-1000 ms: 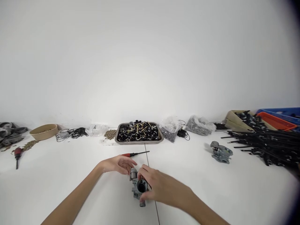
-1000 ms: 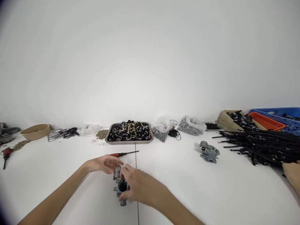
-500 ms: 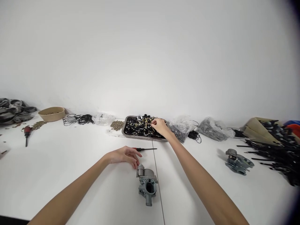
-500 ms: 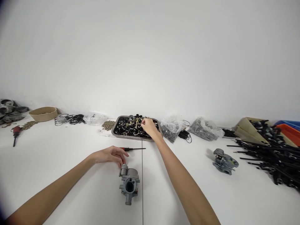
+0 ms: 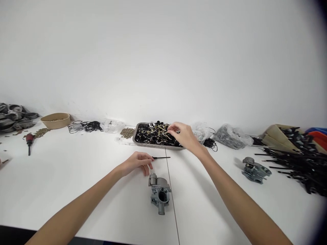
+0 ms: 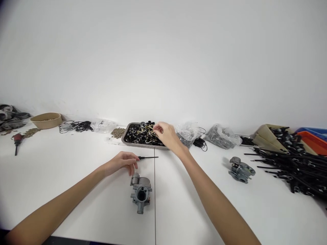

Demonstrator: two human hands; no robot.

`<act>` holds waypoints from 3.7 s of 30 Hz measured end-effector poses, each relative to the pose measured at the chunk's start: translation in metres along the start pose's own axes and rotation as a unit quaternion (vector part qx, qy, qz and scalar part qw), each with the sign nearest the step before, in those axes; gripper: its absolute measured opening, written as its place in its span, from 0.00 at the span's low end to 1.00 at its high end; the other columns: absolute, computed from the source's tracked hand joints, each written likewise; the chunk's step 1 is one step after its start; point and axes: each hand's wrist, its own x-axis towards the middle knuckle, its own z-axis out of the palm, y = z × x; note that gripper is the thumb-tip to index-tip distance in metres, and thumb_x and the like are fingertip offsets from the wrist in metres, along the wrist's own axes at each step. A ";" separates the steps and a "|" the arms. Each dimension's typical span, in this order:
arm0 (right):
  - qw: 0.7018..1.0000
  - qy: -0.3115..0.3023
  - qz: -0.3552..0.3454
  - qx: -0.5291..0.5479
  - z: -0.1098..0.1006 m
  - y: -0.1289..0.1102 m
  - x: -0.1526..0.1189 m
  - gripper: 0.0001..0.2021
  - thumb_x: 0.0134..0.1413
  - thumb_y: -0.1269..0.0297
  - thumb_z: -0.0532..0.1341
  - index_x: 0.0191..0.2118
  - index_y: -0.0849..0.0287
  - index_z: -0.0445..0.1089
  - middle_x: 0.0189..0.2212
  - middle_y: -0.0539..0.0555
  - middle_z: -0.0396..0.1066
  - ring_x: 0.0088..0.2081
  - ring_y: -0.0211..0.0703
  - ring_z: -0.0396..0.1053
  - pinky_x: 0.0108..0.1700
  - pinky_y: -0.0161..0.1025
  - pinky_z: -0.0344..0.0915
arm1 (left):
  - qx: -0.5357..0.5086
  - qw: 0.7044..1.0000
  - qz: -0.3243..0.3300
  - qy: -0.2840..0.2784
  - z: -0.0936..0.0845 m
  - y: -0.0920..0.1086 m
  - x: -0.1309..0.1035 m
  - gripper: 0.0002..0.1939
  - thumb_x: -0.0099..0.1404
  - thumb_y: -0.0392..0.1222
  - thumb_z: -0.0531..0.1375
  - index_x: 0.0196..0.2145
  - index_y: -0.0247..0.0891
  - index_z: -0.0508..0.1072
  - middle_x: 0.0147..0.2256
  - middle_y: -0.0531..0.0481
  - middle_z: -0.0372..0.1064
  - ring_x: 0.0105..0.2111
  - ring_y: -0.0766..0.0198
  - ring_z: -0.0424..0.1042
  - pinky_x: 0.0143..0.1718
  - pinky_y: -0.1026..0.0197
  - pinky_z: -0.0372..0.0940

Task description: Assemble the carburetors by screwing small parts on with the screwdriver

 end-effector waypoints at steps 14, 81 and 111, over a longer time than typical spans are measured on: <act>0.976 0.025 -0.145 0.161 0.057 -0.032 -0.101 0.07 0.64 0.73 0.54 0.37 0.54 0.65 0.34 0.52 0.68 0.38 0.42 0.68 0.41 0.41 0.68 | 0.052 0.992 0.032 0.112 0.025 0.003 -0.003 0.22 0.59 0.57 0.64 0.31 0.31 0.72 0.26 0.46 0.71 0.19 0.62 0.71 0.20 0.60 0.65; 0.862 -0.200 0.059 0.462 0.085 -0.029 -0.122 0.18 0.65 0.55 0.51 0.35 0.63 0.72 0.32 0.54 0.70 0.34 0.41 0.66 0.38 0.37 0.63 | 0.086 0.952 0.023 0.291 0.110 -0.031 -0.095 0.19 0.66 0.55 0.57 0.30 0.34 0.68 0.23 0.49 0.68 0.21 0.65 0.68 0.24 0.63 0.62; 0.864 -0.215 0.045 0.454 0.086 -0.025 -0.120 0.16 0.64 0.55 0.53 0.36 0.62 0.71 0.34 0.54 0.70 0.36 0.42 0.67 0.40 0.38 0.63 | 0.114 0.920 0.112 0.358 0.109 -0.025 -0.098 0.10 0.58 0.44 0.65 0.33 0.34 0.78 0.29 0.46 0.73 0.26 0.62 0.73 0.32 0.58 0.72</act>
